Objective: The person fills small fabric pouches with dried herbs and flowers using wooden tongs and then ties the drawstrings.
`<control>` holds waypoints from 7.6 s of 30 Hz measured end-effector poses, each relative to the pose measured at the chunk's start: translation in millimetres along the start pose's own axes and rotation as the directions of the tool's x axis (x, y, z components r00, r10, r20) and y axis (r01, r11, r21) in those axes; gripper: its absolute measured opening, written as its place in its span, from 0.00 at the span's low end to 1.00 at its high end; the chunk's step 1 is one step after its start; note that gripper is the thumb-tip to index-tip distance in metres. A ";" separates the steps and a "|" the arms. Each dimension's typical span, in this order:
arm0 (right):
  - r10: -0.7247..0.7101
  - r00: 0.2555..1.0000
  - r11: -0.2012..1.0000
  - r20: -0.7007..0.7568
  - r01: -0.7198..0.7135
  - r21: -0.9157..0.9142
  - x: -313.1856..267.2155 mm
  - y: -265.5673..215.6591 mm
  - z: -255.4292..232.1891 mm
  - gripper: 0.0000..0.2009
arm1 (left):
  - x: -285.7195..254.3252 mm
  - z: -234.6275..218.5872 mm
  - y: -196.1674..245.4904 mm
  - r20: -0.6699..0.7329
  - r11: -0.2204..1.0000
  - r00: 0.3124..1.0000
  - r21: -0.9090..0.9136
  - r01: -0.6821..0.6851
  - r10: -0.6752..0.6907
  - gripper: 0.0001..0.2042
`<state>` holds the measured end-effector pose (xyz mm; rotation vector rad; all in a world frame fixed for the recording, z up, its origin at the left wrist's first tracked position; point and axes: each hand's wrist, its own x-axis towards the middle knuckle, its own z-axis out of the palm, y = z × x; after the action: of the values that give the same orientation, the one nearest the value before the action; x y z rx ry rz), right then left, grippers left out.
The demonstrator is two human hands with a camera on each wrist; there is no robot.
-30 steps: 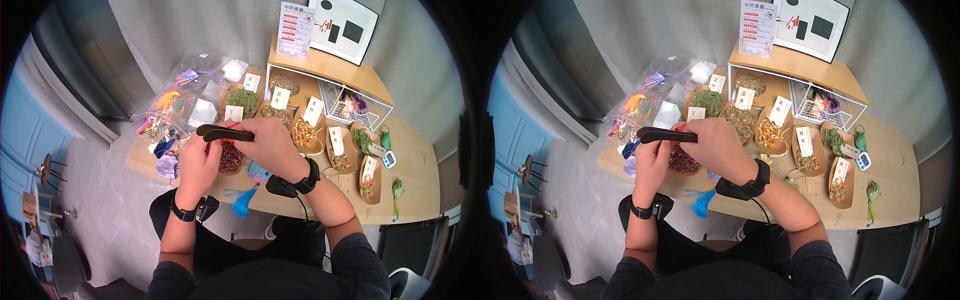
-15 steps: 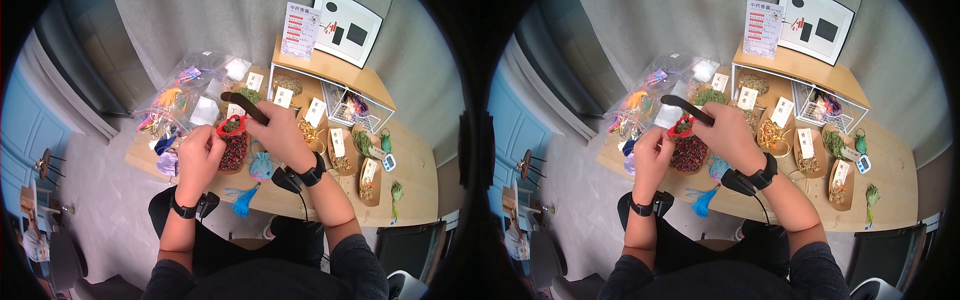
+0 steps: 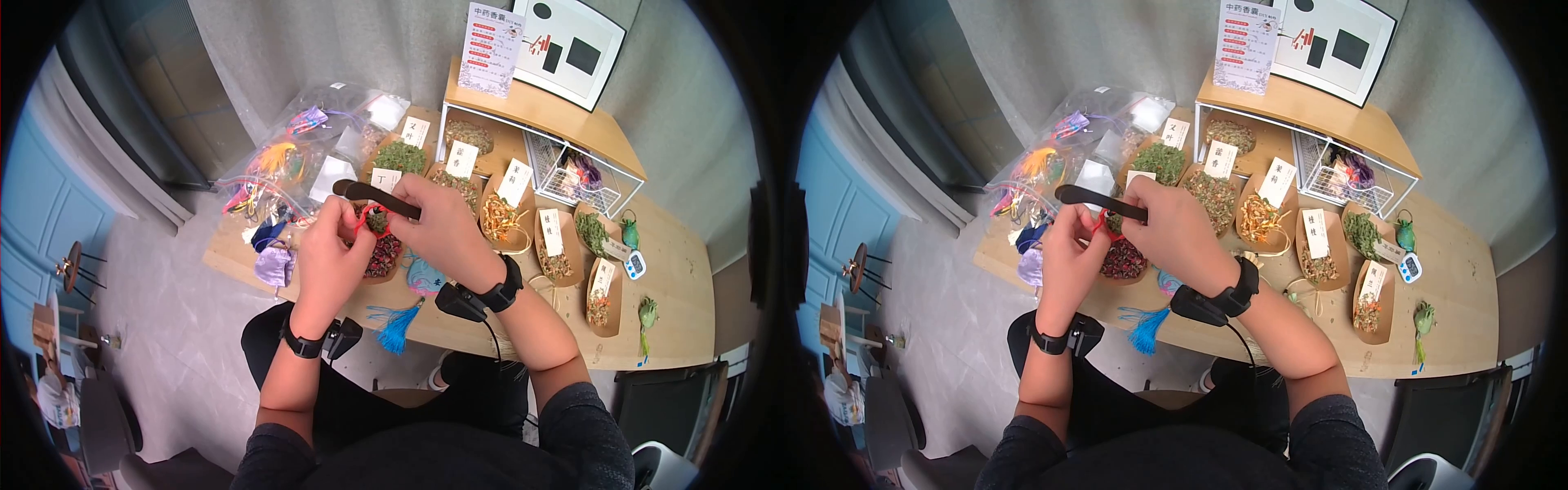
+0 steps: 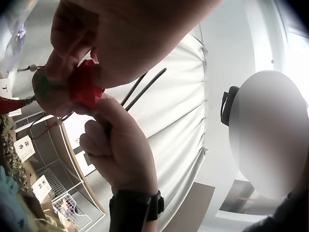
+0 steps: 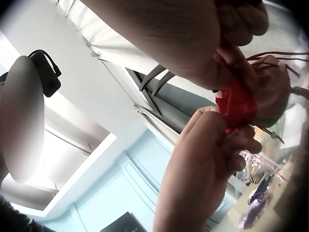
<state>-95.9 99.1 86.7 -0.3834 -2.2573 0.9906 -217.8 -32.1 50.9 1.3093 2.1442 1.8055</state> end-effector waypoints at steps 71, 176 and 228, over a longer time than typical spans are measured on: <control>0.162 0.957 0.902 0.241 -0.243 0.358 6.8 -15.7 -42.2 0.15 | -7.4 11.5 -4.0 0.228 0.838 0.970 -0.511 0.193 -0.085 0.17; 0.446 0.888 0.890 0.113 -0.426 -0.160 89.9 189.2 -17.5 0.10 | 217.9 66.0 -105.9 0.632 0.435 0.775 0.696 -0.572 0.008 0.13; 0.188 0.982 0.935 0.000 -0.179 -0.306 123.9 233.0 21.5 0.11 | 206.4 81.9 -111.2 0.582 0.176 0.788 0.770 -0.613 0.198 0.06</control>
<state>-201.1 304.9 -42.4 -0.7290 -2.4409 0.7371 -369.0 163.5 27.7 2.3688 2.8054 -0.1404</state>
